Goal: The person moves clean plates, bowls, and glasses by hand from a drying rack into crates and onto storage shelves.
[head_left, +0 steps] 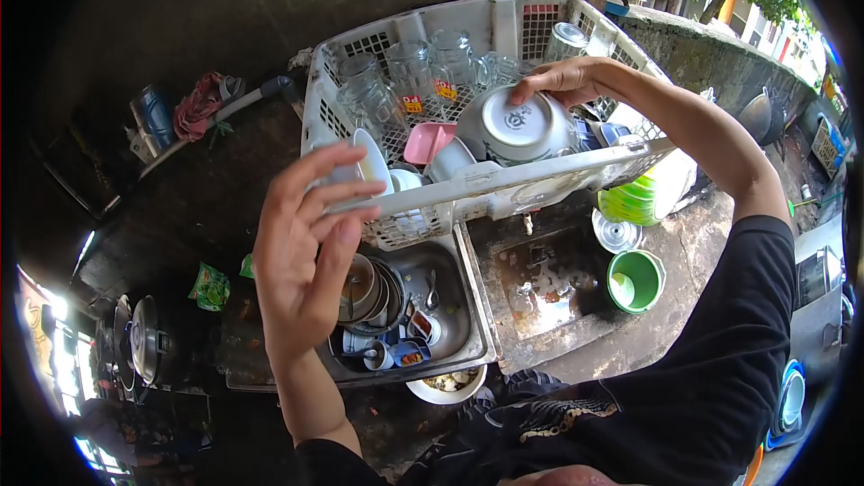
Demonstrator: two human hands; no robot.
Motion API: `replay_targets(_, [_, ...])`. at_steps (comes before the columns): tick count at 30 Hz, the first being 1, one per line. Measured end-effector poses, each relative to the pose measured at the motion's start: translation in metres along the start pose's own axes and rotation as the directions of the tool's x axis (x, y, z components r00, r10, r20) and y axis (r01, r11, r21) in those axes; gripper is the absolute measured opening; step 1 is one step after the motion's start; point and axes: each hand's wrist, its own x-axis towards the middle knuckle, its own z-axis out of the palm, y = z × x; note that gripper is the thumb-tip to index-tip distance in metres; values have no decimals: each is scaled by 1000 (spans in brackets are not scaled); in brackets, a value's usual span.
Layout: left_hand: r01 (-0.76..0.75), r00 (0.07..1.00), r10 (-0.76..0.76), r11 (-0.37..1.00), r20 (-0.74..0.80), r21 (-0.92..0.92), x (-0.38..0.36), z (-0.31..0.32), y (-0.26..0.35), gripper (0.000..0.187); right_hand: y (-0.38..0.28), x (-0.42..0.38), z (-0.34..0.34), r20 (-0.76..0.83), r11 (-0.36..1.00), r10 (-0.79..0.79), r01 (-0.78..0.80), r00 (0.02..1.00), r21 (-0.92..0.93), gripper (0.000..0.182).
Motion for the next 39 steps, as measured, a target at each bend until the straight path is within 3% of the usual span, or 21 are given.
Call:
replay_targets(3, [60, 997, -53, 987, 50, -148, 20, 7, -5, 38, 2, 6, 3, -26, 999, -42, 43, 999, 28, 52])
replay_targets(9, [182, 980, -164, 970, 115, -162, 46, 20, -15, 36, -1, 7, 12, -33, 995, -90, 91, 995, 33, 58])
replay_targets(12, [225, 972, -207, 957, 115, -184, 52, 25, -19, 34, -2, 11, 9, -29, 990, -136, 136, 990, 20, 53])
replay_targets(17, [341, 940, -335, 920, 63, -196, 57, 23, -27, 30, -26, -6, 16, -160, 963, -250, 263, 955, 66, 52])
replay_targets(21, [380, 921, -388, 890, 19, -253, 61, 24, -32, 27, -39, -6, -1, -272, 852, -460, 506, 845, 133, 45])
replay_targets(23, [399, 909, -417, 869, -1, -291, 65, 26, -33, 26, -53, -27, 16, -456, 810, -430, 556, 780, 187, 50])
replay_targets(25, [430, 885, -465, 842, -33, -327, 70, 31, -33, 24, -59, -27, 2, -451, 746, -475, 618, 756, 250, 50])
replay_targets(26, [458, 861, -507, 809, -42, -369, 76, 34, -37, 24, -48, -12, -40, -457, 647, -526, 686, 717, 332, 43])
replay_targets(27, [480, 833, -550, 775, -64, -410, 82, 37, -41, 23, -51, -18, -39, -535, 609, -595, 771, 600, 188, 46])
replay_targets(28, [516, 777, -629, 621, 18, -590, 87, 42, -35, 35, -60, -31, -14, -547, 580, -591, 784, 593, 223, 50])
replay_targets(30, [540, 752, -659, 632, -19, -556, 96, 58, -43, 79, -71, -43, -3, -478, 597, -553, 725, 682, 344, 62])
replay_targets(31, [462, 824, -566, 650, 22, -604, 99, 62, -51, 82, -75, -45, 8, -445, 592, -583, 730, 680, 341, 65])
replay_targets(32, [259, 896, -440, 613, -51, -746, 88, 70, -35, 82, -74, -55, 30, -417, 585, -631, 754, 654, 298, 69])
replay_targets(34, [241, 859, -479, 689, -180, -683, 71, 65, -9, 80, -77, -67, 71, -365, 554, -720, 806, 590, 209, 75])
replay_targets(36, [-2, 756, -495, 651, -427, -759, 47, 80, -8, 68, -75, -74, 110, -316, 500, -792, 852, 522, 154, 81])
replay_targets(39, [-229, 825, -298, 602, -481, -765, -16, 60, 0, 63, -55, -53, 149, -327, 459, -774, 836, 542, 301, 84])
